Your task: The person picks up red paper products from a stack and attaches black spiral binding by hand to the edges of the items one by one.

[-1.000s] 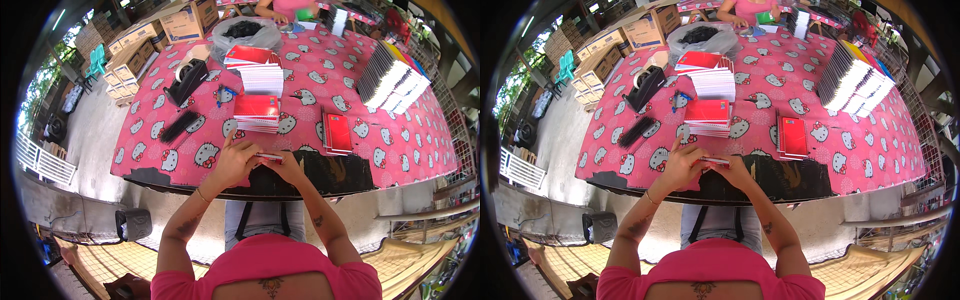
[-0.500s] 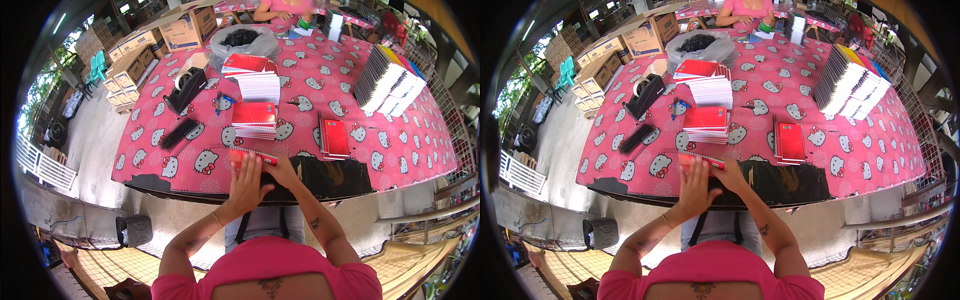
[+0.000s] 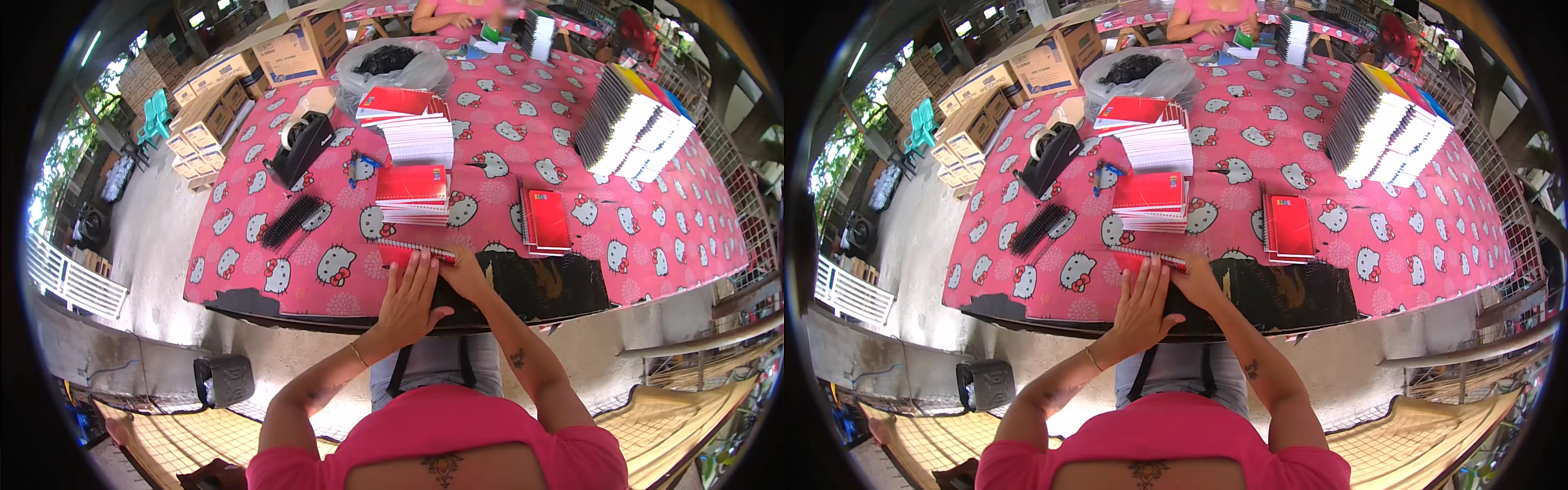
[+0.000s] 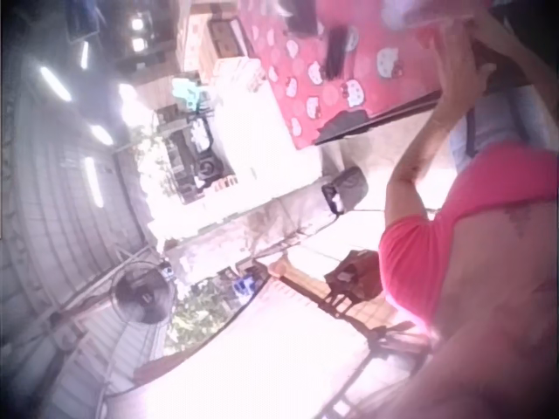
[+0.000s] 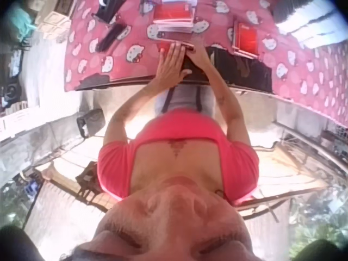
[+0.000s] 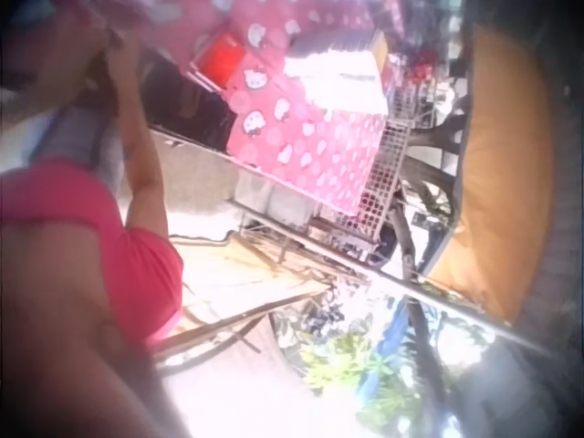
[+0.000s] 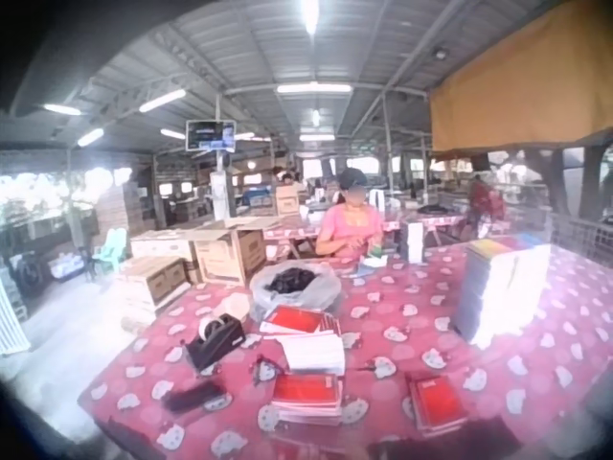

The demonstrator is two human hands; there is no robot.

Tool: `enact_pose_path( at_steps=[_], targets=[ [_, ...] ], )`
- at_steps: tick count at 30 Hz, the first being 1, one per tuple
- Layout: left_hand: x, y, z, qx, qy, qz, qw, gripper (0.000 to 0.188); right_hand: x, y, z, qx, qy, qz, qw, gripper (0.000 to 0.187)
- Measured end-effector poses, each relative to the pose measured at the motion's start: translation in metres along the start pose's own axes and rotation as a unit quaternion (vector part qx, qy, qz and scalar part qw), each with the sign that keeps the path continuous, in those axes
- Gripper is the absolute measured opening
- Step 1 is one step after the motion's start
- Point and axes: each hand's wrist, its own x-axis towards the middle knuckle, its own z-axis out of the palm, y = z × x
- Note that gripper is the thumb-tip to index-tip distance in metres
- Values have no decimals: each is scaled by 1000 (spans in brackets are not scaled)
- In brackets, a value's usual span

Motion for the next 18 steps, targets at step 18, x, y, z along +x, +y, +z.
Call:
enact_pose_path(
  at_steps=[18],
  targets=[
    [25, -7, -13, -5, 89, -2, 996, 56, 2, 6, -1, -44, -49, 16, 998, 28]
  ],
)
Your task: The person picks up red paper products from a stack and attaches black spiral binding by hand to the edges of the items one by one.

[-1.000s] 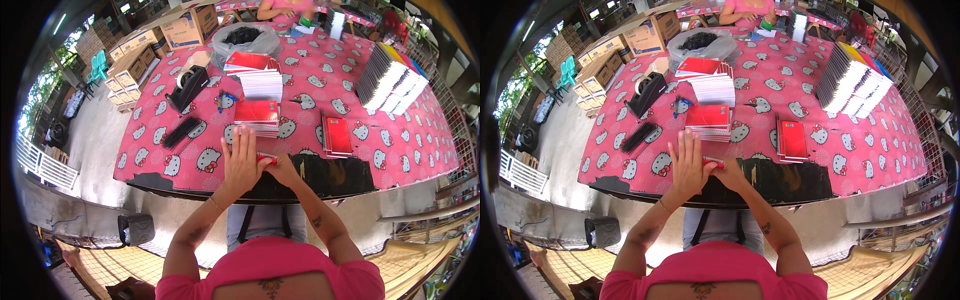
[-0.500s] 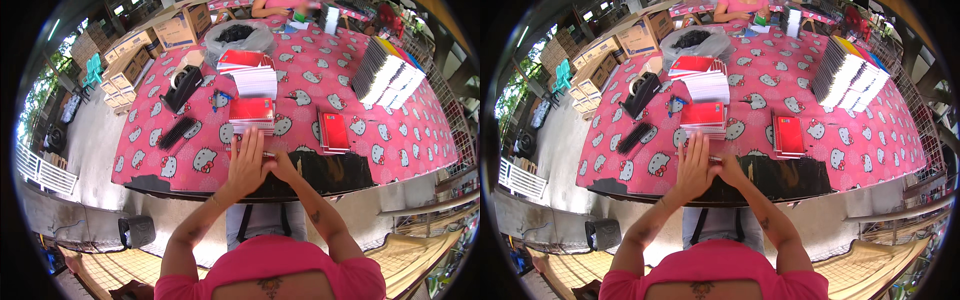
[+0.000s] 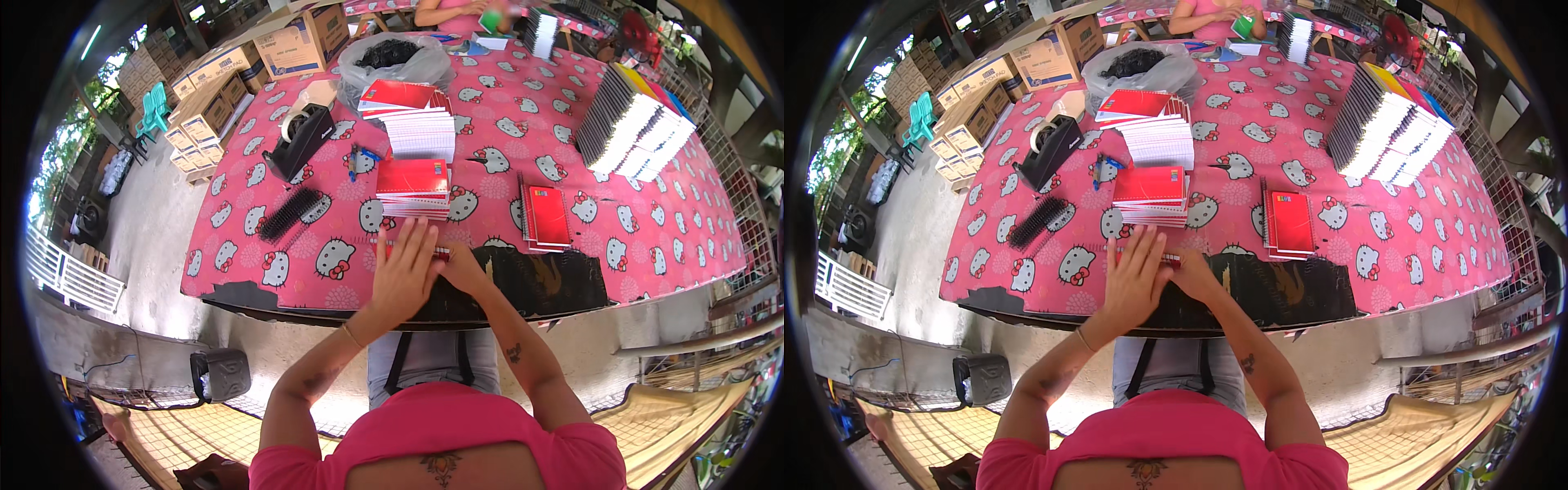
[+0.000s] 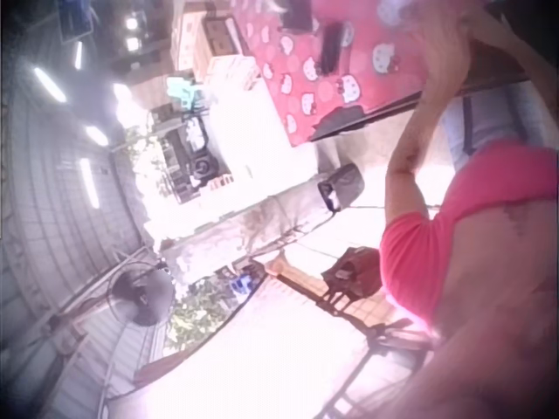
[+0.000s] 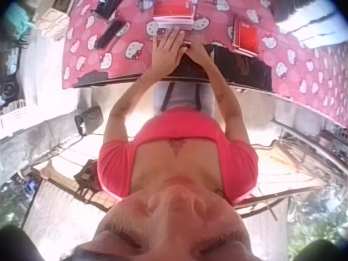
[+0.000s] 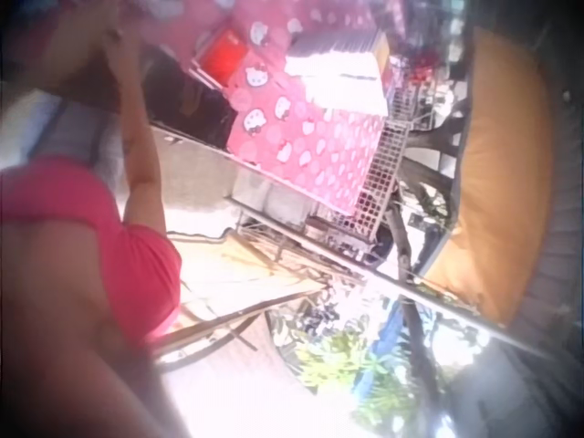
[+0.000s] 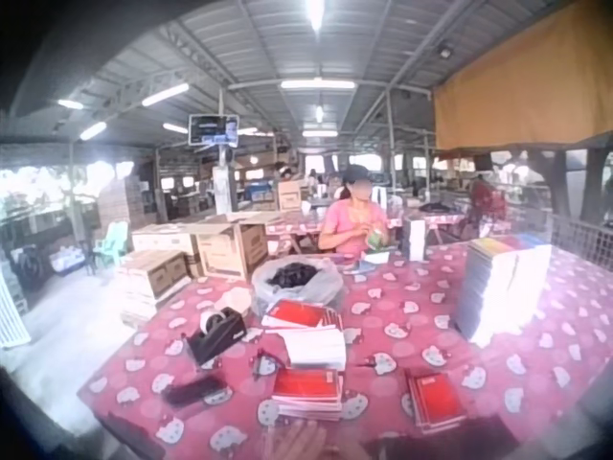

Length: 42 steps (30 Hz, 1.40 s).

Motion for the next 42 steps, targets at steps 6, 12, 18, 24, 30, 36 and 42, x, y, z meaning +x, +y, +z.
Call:
enact_pose_path(
  at_steps=[6, 12, 18, 24, 30, 36, 42],
  targets=[
    [15, -17, 11, -101, 36, 48, 993, 28, 0, -13, -7, -15, -19, -10, 1000, 36],
    [17, -21, 2, -111, 22, 24, 993, 21, -11, -38, -50, 69, -45, 44, 996, 34],
    [16, -21, 7, -113, 30, 35, 993, 19, -6, -46, -62, -7, -30, 50, 998, 15],
    [15, -16, -3, -134, -20, 37, 990, 22, -3, -56, -59, -82, -24, -17, 996, 10],
    [47, -11, -47, -319, -83, 56, 943, 27, -17, -74, -41, 33, 99, -84, 991, 32],
    [89, -61, -16, -229, 29, 39, 972, 37, -39, -92, -101, -305, 199, -143, 920, 55],
    [69, -104, 24, -4, 48, 135, 990, 46, -58, -33, -161, -575, 123, 21, 809, 80]
  ],
)
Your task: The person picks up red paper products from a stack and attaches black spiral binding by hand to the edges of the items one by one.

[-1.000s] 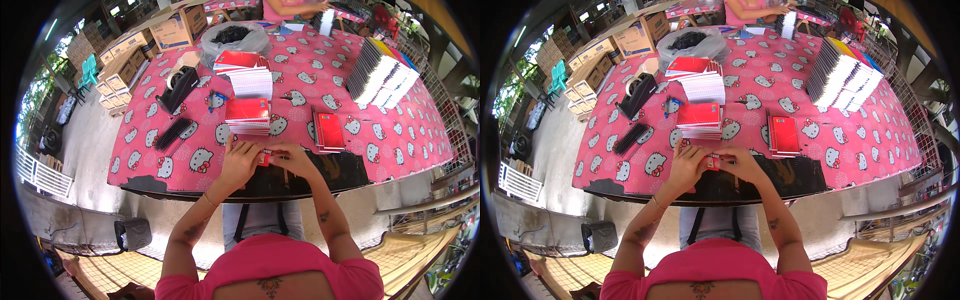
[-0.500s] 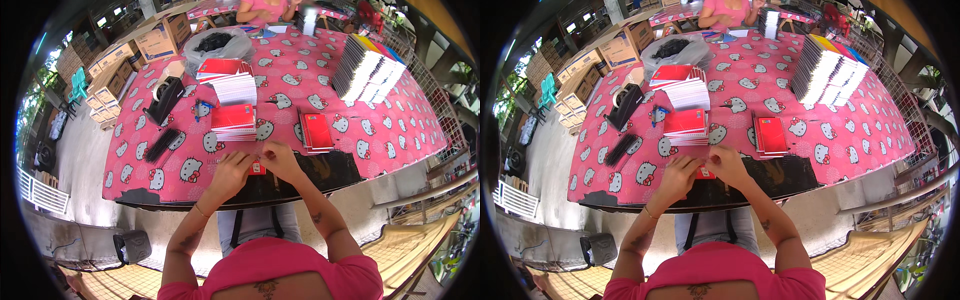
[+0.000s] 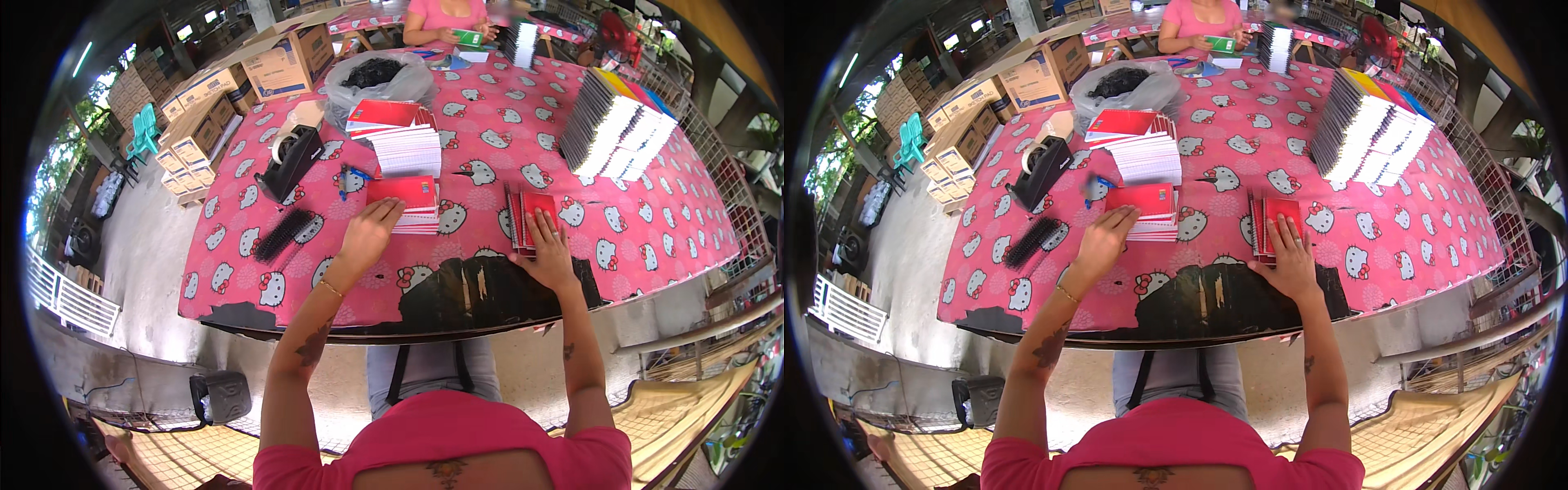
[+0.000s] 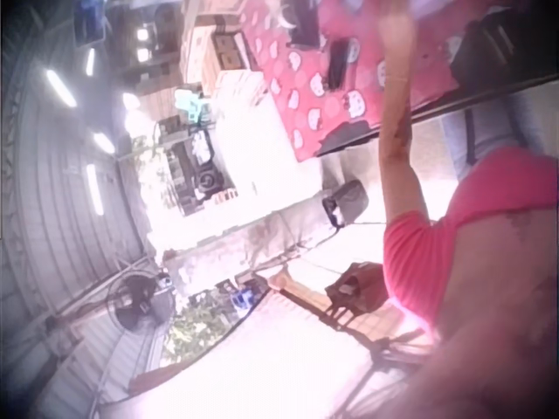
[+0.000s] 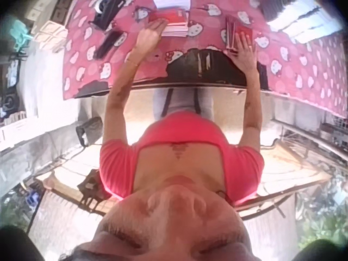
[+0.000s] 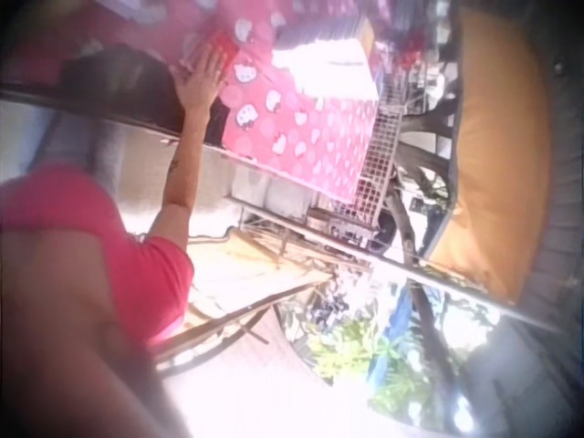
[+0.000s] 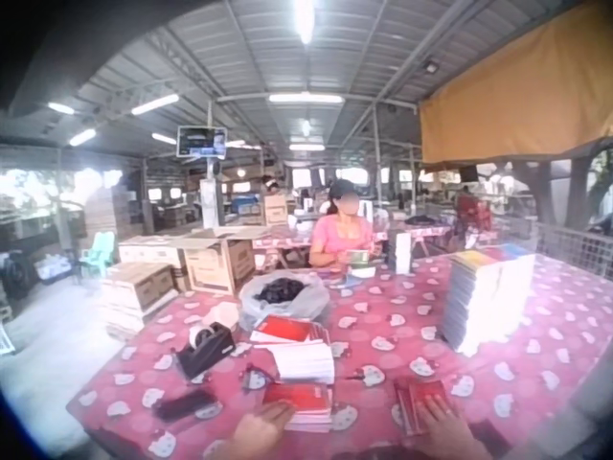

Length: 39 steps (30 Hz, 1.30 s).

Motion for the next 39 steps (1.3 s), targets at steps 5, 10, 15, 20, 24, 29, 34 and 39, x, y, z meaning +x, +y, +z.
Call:
enact_pose_path(
  at_steps=[5, 10, 15, 20, 24, 29, 34, 39],
  targets=[
    [-1, 59, -45, -39, 11, -48, 998, 42, 21, -70, -15, 324, 66, -93, 939, 86],
    [-13, 89, -40, -126, 61, -40, 989, 27, -16, -117, 50, 507, -41, 86, 857, 37],
    [-103, -61, -44, 136, -27, -301, 943, 21, -10, -139, 43, 525, -5, 68, 848, 26],
    [-94, -21, -36, 37, 53, -363, 929, 16, -7, -152, 41, 607, 35, 118, 785, 27],
    [-80, 59, -66, -222, 72, -321, 918, 14, -10, -133, 61, 611, -57, 63, 787, 26],
    [-78, 82, -65, -302, 70, -318, 896, 15, -8, -134, 60, 622, -107, 69, 773, 23],
    [-84, 73, -51, -281, 115, -274, 913, 17, -12, -134, 61, 632, -118, 59, 764, 23],
    [-72, 72, -65, -251, 38, -231, 939, 22, -12, -130, 55, 634, -145, 69, 756, 22]
  ],
)
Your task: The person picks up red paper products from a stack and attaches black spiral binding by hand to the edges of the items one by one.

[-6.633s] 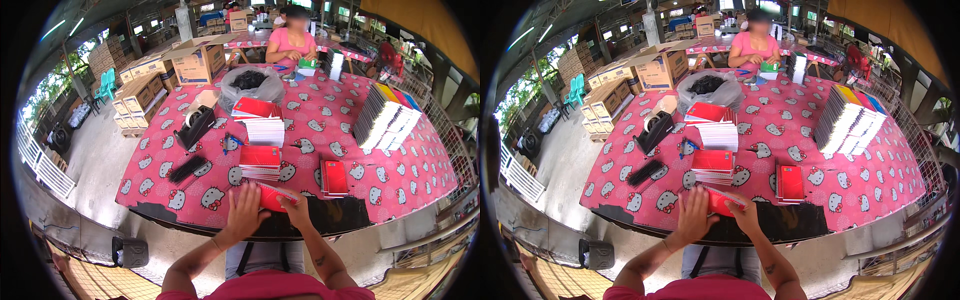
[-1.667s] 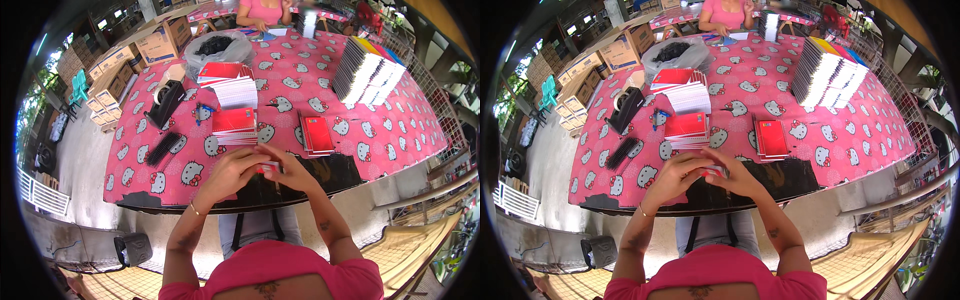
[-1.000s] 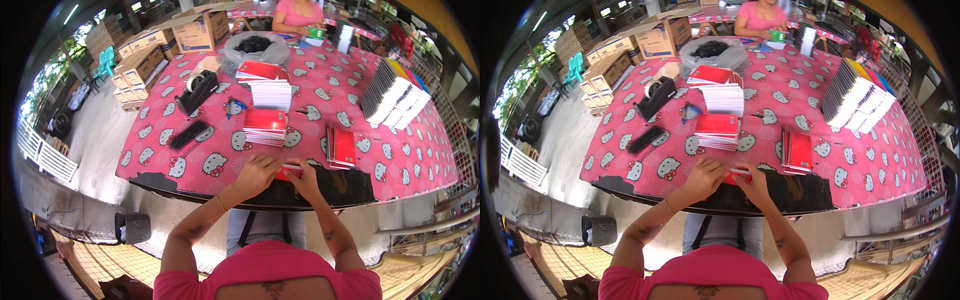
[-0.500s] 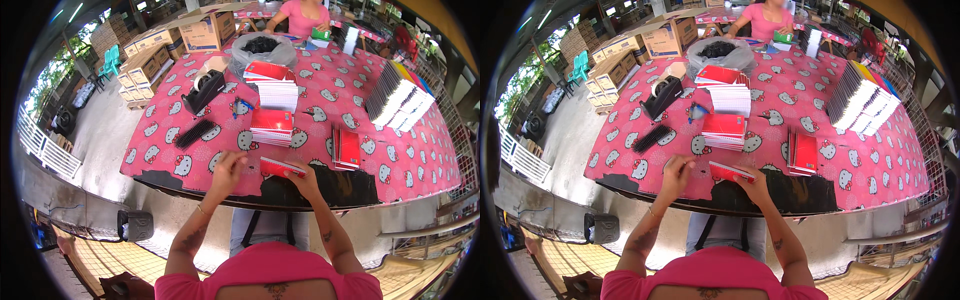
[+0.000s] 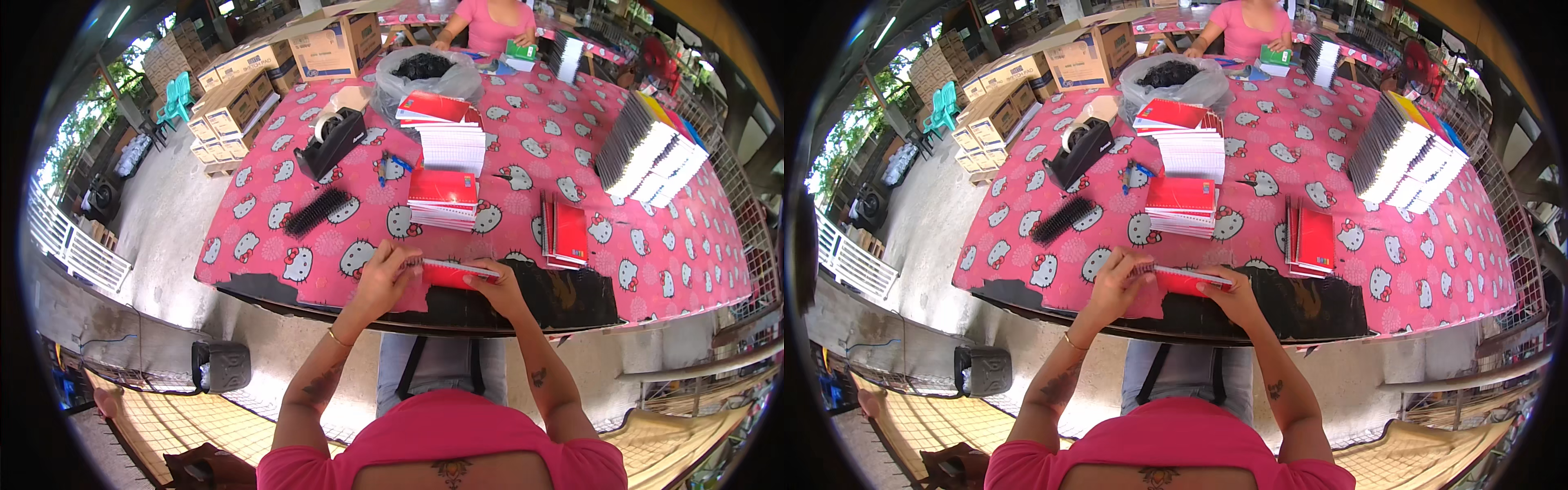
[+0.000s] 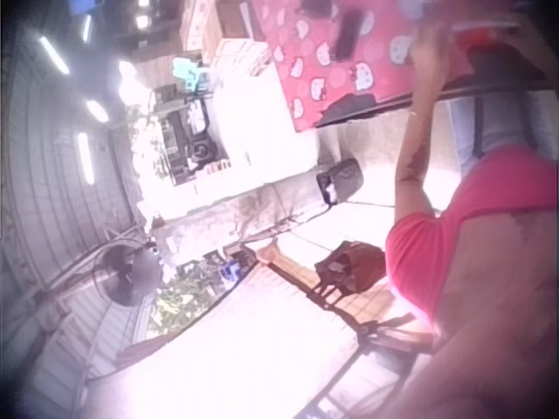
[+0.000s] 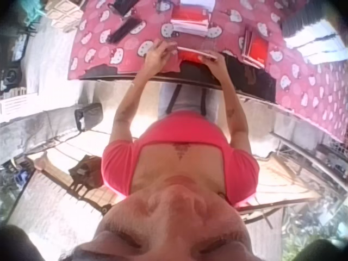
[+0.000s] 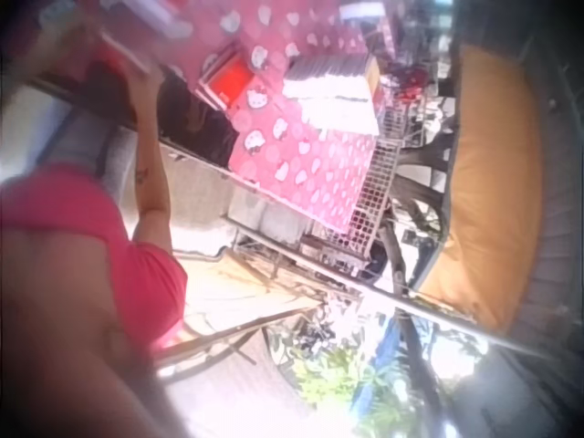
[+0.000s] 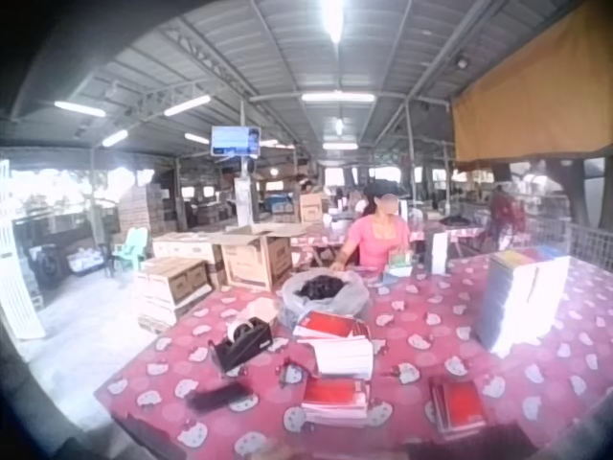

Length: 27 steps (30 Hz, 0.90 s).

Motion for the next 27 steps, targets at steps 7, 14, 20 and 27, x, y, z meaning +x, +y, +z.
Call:
enact_pose_path(
  at_steps=[7, 14, 20, 27],
  targets=[
    [14, 10, -7, 41, -67, 55, 995, 20, -4, -1, -4, -14, -3, -15, 1000, 22],
    [17, -8, -7, 98, -168, 26, 981, 45, -7, -8, 5, -17, 0, -29, 999, 24],
    [-19, 30, 34, 326, -11, 65, 943, 66, -12, -23, 18, 6, 75, -30, 997, 24],
    [27, 14, 1, 177, -55, 75, 980, 30, -10, -20, 21, -7, 89, -42, 995, 25]
  ],
)
